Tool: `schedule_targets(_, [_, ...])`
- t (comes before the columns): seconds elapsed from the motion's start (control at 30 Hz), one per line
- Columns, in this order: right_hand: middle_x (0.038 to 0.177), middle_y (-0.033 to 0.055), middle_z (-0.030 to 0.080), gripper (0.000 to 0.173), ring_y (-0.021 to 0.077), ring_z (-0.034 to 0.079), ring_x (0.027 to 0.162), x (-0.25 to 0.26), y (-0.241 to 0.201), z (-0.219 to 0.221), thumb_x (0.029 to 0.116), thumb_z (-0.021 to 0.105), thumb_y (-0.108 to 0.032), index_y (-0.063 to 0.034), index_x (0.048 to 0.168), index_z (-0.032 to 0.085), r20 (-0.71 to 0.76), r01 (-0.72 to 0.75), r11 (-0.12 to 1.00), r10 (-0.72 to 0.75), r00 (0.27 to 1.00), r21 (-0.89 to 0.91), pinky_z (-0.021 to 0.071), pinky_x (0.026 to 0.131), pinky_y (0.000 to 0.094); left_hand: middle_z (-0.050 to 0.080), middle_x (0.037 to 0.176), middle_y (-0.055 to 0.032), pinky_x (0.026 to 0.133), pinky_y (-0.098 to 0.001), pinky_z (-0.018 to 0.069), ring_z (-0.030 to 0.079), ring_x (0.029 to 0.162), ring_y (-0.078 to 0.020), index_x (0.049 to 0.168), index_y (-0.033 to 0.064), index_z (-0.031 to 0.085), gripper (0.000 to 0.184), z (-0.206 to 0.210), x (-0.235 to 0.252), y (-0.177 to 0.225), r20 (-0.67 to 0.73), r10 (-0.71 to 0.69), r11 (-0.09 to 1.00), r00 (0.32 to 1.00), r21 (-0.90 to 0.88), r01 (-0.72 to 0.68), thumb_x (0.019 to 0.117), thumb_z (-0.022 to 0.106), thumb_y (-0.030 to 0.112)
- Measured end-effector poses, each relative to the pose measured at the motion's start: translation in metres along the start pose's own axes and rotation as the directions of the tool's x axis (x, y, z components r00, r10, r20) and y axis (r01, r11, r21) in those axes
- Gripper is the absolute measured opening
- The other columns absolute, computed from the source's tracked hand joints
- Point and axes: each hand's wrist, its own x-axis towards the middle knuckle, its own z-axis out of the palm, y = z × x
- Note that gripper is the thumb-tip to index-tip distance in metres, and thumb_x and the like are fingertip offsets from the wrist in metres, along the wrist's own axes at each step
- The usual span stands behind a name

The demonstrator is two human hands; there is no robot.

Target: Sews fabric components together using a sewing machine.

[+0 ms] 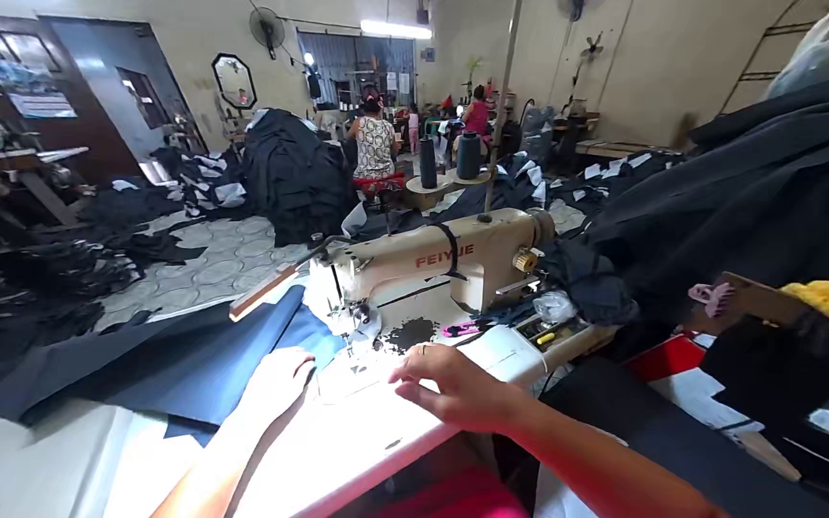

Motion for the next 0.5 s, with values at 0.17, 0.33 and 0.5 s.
schedule_targets(0.17, [0.113, 0.0234, 0.072, 0.027, 0.0338, 0.068, 0.112, -0.007, 0.098, 0.039, 0.1012, 0.051, -0.005, 0.0068, 0.113, 0.072, 0.154, -0.416, 0.887, 0.447, 0.881, -0.2, 0.0497, 0.103, 0.046, 0.057, 0.15, -0.0113, 0.116, -0.0709, 0.0255, 0.045, 0.144, -0.0416, 0.139, 0.0129, 0.064, 0.042, 0.013, 0.054, -0.03, 0.058, 0.088, 0.994, 0.994, -0.066, -0.084, 0.1084, 0.04, 0.027])
schedule_targets(0.33, [0.124, 0.0261, 0.067, 0.03, 0.0375, 0.062, 0.122, 0.038, 0.132, 0.059, 0.1044, 0.05, -0.009, 0.0056, 0.123, 0.068, 0.264, -0.484, 0.826, 0.555, 0.789, -0.289, 0.0446, 0.109, 0.0484, 0.042, 0.162, -0.0045, 0.116, -0.0777, 0.0063, 0.024, 0.156, -0.0364, 0.151, 0.0228, 0.053, 0.049, 0.022, 0.073, -0.027, 0.287, -0.089, 0.984, 0.954, -0.124, 0.129, 0.1103, 0.037, 0.044])
schedule_targets(0.5, [0.12, 0.0259, 0.069, 0.03, 0.0397, 0.065, 0.118, 0.075, 0.18, 0.071, 0.1059, 0.052, -0.014, 0.0003, 0.126, 0.069, 0.287, -0.381, 0.866, 0.474, 0.833, -0.324, 0.048, 0.105, 0.0546, 0.04, 0.164, -0.0027, 0.119, -0.0741, 0.0077, 0.023, 0.157, -0.0351, 0.154, 0.0234, 0.049, 0.048, 0.018, 0.069, -0.031, 0.261, -0.14, 0.972, 0.955, -0.147, 0.183, 0.1106, 0.04, 0.041])
